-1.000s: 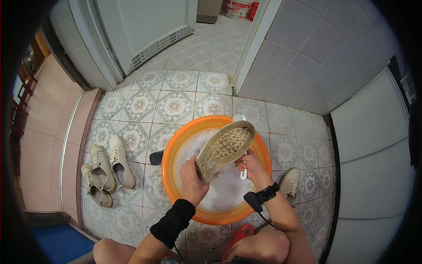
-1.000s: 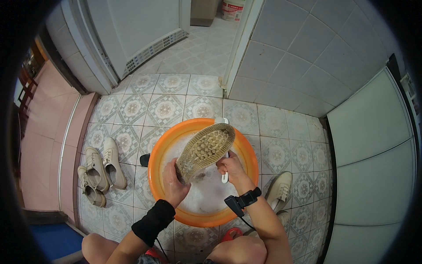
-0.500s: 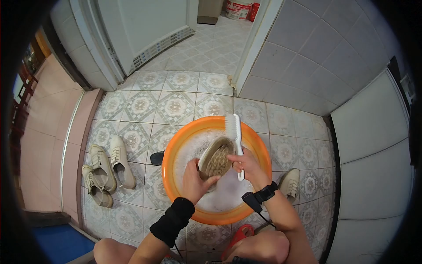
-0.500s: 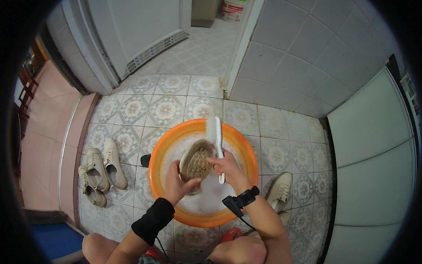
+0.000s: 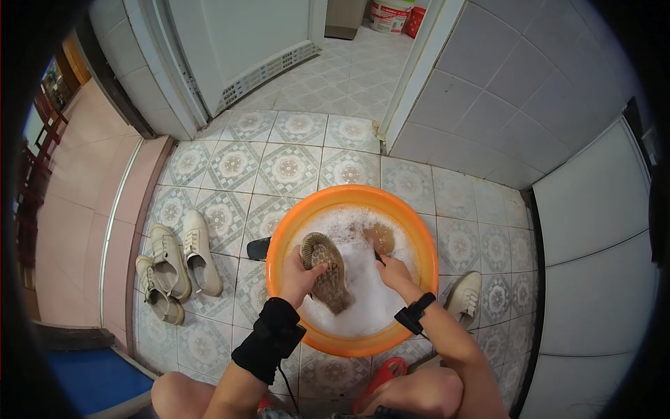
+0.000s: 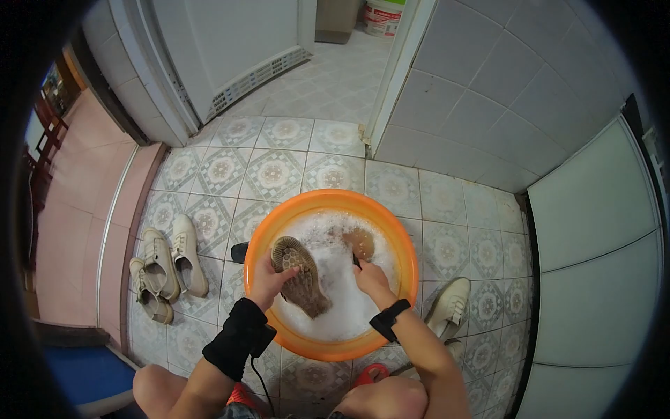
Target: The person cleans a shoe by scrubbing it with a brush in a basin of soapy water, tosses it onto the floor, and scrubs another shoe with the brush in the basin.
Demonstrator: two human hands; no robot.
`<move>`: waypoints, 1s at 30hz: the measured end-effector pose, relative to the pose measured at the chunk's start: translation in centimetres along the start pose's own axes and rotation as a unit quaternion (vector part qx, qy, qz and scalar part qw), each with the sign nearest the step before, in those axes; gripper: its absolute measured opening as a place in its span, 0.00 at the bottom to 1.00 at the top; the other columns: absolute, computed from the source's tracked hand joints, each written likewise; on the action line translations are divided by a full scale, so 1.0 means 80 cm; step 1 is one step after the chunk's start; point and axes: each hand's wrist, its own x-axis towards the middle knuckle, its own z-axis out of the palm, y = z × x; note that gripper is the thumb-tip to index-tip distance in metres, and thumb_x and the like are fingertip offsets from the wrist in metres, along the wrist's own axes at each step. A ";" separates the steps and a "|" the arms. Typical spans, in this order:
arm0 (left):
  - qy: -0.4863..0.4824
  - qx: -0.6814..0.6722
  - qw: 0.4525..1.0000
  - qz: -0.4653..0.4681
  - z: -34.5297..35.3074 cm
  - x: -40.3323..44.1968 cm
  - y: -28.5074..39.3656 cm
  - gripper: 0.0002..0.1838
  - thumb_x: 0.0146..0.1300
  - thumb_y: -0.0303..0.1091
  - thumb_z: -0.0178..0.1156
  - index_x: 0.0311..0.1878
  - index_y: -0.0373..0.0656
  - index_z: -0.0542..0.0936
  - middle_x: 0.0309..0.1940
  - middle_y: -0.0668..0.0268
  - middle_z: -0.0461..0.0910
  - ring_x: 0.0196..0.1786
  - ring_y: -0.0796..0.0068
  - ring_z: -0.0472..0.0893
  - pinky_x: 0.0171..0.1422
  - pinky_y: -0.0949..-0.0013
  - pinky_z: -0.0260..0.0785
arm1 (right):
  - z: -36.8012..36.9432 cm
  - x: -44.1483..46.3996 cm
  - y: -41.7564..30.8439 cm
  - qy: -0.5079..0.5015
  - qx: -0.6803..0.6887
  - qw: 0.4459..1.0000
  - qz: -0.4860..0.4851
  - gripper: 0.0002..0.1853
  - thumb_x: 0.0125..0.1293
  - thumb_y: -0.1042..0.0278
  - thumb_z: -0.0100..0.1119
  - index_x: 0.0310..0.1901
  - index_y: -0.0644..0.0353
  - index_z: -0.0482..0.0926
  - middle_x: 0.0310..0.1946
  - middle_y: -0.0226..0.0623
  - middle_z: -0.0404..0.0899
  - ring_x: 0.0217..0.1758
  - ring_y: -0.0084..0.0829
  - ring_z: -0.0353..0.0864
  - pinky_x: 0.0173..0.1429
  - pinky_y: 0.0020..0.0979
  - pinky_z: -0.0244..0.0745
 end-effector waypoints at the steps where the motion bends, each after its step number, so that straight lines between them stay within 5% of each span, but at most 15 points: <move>1: -0.004 0.004 1.000 -0.011 -0.001 0.001 -0.003 0.24 0.50 0.17 0.61 0.52 0.40 0.68 0.43 0.67 0.76 0.46 0.76 0.76 0.53 0.71 0.68 | -0.012 -0.015 -0.020 0.057 0.065 0.996 -0.027 0.22 0.64 0.54 0.43 0.57 0.52 0.68 0.40 0.49 0.77 0.43 0.49 0.76 0.49 0.44 0.69; 6: -0.002 0.044 0.999 -0.009 -0.003 0.013 -0.024 0.26 0.47 0.16 0.61 0.52 0.40 0.68 0.44 0.66 0.75 0.48 0.74 0.75 0.53 0.70 0.68 | -0.065 -0.086 -0.132 0.133 0.191 0.958 -0.170 0.23 0.63 0.57 0.48 0.61 0.42 0.64 0.32 0.48 0.78 0.33 0.47 0.78 0.37 0.42 0.71; 8: -0.011 0.049 0.999 0.009 0.005 0.006 -0.012 0.27 0.45 0.16 0.61 0.52 0.40 0.68 0.44 0.66 0.75 0.48 0.72 0.75 0.52 0.69 0.67 | -0.065 -0.106 -0.166 0.110 0.036 0.963 -0.241 0.24 0.63 0.61 0.50 0.62 0.40 0.63 0.26 0.47 0.77 0.26 0.45 0.78 0.30 0.39 0.71; 11: -0.001 -0.048 0.998 -0.031 0.002 0.002 -0.008 0.26 0.46 0.15 0.59 0.52 0.40 0.69 0.44 0.66 0.75 0.47 0.72 0.75 0.52 0.70 0.67 | -0.030 -0.088 -0.125 0.173 -0.001 0.947 -0.272 0.26 0.63 0.61 0.51 0.63 0.36 0.61 0.16 0.42 0.71 0.18 0.43 0.74 0.24 0.40 0.69; 20: -0.031 -0.118 0.991 -0.061 -0.008 0.004 -0.018 0.27 0.47 0.15 0.59 0.53 0.40 0.68 0.44 0.66 0.75 0.47 0.75 0.75 0.52 0.70 0.67 | -0.047 -0.079 -0.110 0.162 0.030 0.956 -0.244 0.25 0.63 0.60 0.50 0.63 0.35 0.61 0.15 0.43 0.71 0.18 0.44 0.74 0.24 0.40 0.70; 22: -0.006 -0.069 0.998 -0.004 -0.002 0.004 -0.015 0.23 0.48 0.15 0.59 0.49 0.39 0.70 0.41 0.66 0.76 0.42 0.75 0.77 0.48 0.71 0.69 | -0.045 -0.086 -0.128 0.157 0.025 0.960 -0.231 0.26 0.62 0.62 0.51 0.62 0.35 0.61 0.18 0.44 0.73 0.20 0.44 0.75 0.26 0.40 0.71; 24: 0.012 -0.021 0.999 -0.043 0.000 -0.001 -0.011 0.24 0.47 0.14 0.59 0.50 0.39 0.69 0.41 0.66 0.76 0.43 0.75 0.76 0.50 0.71 0.69 | -0.031 -0.093 -0.142 0.169 -0.034 0.938 -0.301 0.25 0.63 0.62 0.50 0.62 0.36 0.61 0.19 0.44 0.75 0.20 0.44 0.75 0.26 0.41 0.70; 30: -0.044 -0.066 0.997 0.006 -0.003 0.006 -0.010 0.29 0.47 0.12 0.56 0.56 0.39 0.65 0.47 0.65 0.74 0.50 0.73 0.75 0.55 0.68 0.67 | -0.051 -0.066 -0.114 0.152 0.018 0.970 -0.189 0.23 0.65 0.58 0.46 0.62 0.35 0.62 0.13 0.44 0.70 0.17 0.44 0.74 0.23 0.41 0.70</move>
